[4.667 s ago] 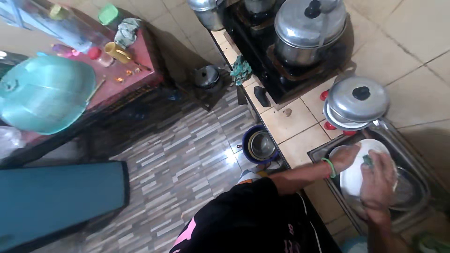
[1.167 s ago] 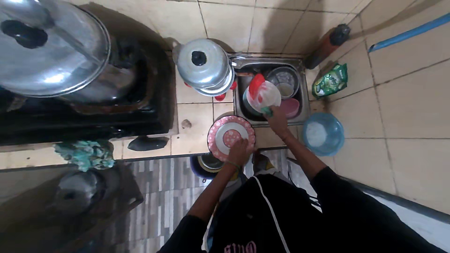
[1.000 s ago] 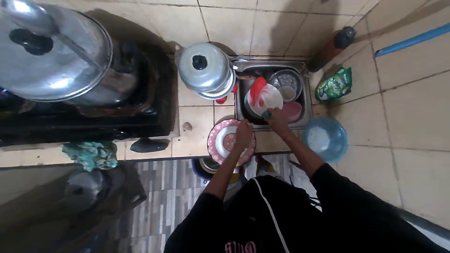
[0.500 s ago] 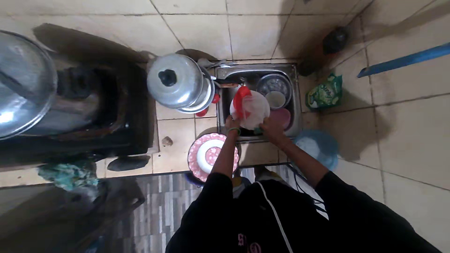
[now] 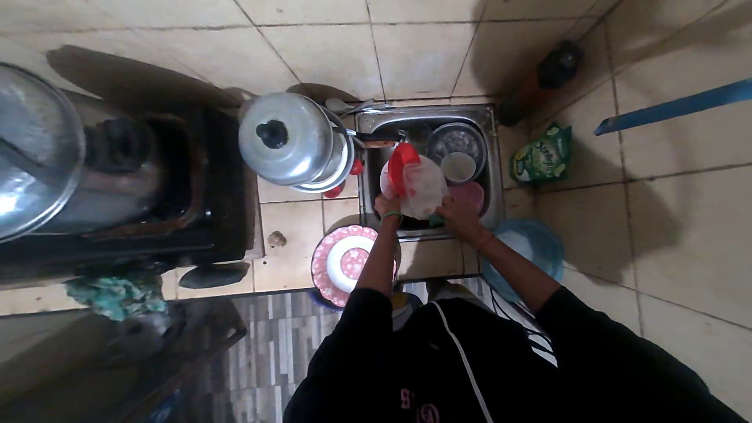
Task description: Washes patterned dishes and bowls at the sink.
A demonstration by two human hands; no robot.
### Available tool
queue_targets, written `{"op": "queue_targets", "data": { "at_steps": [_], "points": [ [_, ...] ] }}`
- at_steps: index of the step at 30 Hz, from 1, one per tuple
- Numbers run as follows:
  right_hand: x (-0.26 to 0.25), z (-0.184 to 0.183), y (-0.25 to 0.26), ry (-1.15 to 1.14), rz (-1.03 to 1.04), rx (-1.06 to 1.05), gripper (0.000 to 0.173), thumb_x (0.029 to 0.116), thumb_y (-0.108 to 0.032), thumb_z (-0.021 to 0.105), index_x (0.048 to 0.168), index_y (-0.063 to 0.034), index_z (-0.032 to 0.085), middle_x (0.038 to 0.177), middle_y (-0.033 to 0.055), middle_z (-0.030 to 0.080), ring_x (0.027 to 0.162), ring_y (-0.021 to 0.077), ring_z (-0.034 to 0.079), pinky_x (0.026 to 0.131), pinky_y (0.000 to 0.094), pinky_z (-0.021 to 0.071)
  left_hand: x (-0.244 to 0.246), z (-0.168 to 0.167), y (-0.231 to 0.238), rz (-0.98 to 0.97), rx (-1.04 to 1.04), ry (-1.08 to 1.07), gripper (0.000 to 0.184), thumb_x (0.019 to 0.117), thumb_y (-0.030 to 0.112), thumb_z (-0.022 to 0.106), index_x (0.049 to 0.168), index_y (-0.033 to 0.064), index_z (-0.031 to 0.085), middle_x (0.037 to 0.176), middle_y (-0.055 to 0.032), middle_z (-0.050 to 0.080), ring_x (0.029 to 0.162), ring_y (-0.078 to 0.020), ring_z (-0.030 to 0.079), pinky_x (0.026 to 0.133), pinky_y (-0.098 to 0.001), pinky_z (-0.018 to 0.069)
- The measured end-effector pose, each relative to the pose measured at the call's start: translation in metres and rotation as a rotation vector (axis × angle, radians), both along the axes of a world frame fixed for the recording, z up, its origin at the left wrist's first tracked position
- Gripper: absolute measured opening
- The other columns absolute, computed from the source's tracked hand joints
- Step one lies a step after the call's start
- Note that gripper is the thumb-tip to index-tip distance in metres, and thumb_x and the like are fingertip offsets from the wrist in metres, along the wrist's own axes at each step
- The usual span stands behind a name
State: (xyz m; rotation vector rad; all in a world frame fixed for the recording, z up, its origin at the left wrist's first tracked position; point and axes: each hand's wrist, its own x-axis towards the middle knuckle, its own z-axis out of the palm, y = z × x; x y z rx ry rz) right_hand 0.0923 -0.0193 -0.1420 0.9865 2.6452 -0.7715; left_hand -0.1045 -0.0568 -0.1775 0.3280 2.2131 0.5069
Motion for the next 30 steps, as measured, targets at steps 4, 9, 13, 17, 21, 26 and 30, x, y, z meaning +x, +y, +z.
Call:
{"op": "queue_targets", "data": {
  "at_steps": [4, 9, 13, 17, 21, 26, 30],
  "points": [
    [0.001, 0.002, 0.0, -0.024, -0.01, -0.002, 0.024, 0.0932, -0.002, 0.065, 0.115, -0.0052, 0.073, 0.122, 0.0222, 0.065, 0.118, 0.0438, 0.061, 0.089, 0.0571, 0.0548, -0.002, -0.006, -0.002, 0.016, 0.129, -0.049, 0.045, 0.1001, 0.021, 0.065, 0.132, -0.0094, 0.058, 0.131, -0.0328, 0.06, 0.126, -0.0444, 0.057, 0.107, -0.0572, 0.0439],
    [0.012, -0.001, 0.009, -0.017, -0.057, 0.012, 0.028, 0.0934, -0.001, 0.064, 0.119, -0.006, 0.073, 0.131, 0.0231, 0.063, 0.121, 0.0458, 0.06, 0.092, 0.0616, 0.0531, 0.004, 0.012, 0.007, -0.016, 0.151, -0.016, 0.057, 0.0984, 0.011, 0.062, 0.149, -0.0036, 0.04, 0.135, -0.0338, 0.056, 0.127, -0.0473, 0.056, 0.105, -0.06, 0.0459],
    [0.02, -0.006, 0.011, 0.025, -0.097, 0.094, 0.027, 0.0947, -0.005, 0.064, 0.12, -0.0073, 0.073, 0.13, 0.0197, 0.066, 0.123, 0.0443, 0.061, 0.091, 0.061, 0.0543, 0.014, 0.041, 0.018, -0.031, 0.094, -0.027, 0.068, 0.0988, 0.007, 0.058, 0.158, 0.0025, 0.025, 0.134, -0.0339, 0.057, 0.124, -0.0471, 0.059, 0.102, -0.0601, 0.049],
    [0.022, -0.001, 0.023, -0.108, -0.081, 0.048, 0.035, 0.0977, -0.022, 0.069, 0.13, -0.0092, 0.067, 0.135, 0.0202, 0.062, 0.128, 0.0456, 0.055, 0.09, 0.0624, 0.0532, 0.02, 0.061, 0.028, -0.101, 0.037, 0.039, 0.073, 0.098, 0.006, 0.059, 0.159, 0.0024, 0.019, 0.128, -0.0324, 0.061, 0.12, -0.0435, 0.063, 0.1, -0.0565, 0.0516],
    [0.025, 0.0, 0.03, -0.134, -0.098, 0.051, 0.044, 0.0977, -0.027, 0.069, 0.139, -0.0139, 0.062, 0.143, 0.0209, 0.057, 0.134, 0.0481, 0.05, 0.093, 0.0651, 0.0514, 0.019, 0.075, 0.037, -0.181, -0.01, 0.1, 0.075, 0.0983, 0.007, 0.057, 0.16, 0.0045, 0.015, 0.13, -0.0313, 0.06, 0.119, -0.0428, 0.063, 0.098, -0.0542, 0.0529],
    [0.028, 0.004, 0.036, -0.056, -0.165, 0.078, 0.036, 0.0965, -0.01, 0.066, 0.132, -0.0146, 0.068, 0.134, 0.0191, 0.064, 0.13, 0.0463, 0.054, 0.092, 0.0634, 0.0523, 0.015, 0.091, 0.041, -0.281, -0.014, 0.151, 0.073, 0.0976, 0.006, 0.059, 0.158, 0.0014, 0.019, 0.129, -0.0336, 0.06, 0.116, -0.0455, 0.064, 0.096, -0.0564, 0.0534],
    [0.029, -0.002, 0.056, -0.143, -0.205, 0.05, 0.033, 0.0985, -0.002, 0.058, 0.128, -0.0099, 0.07, 0.135, 0.0237, 0.061, 0.13, 0.048, 0.053, 0.092, 0.0633, 0.0521, 0.01, 0.097, 0.039, -0.271, -0.003, 0.164, 0.071, 0.0957, 0.004, 0.06, 0.156, 0.0015, 0.023, 0.13, -0.0343, 0.058, 0.116, -0.0469, 0.064, 0.096, -0.0574, 0.0537]
  ]
}}
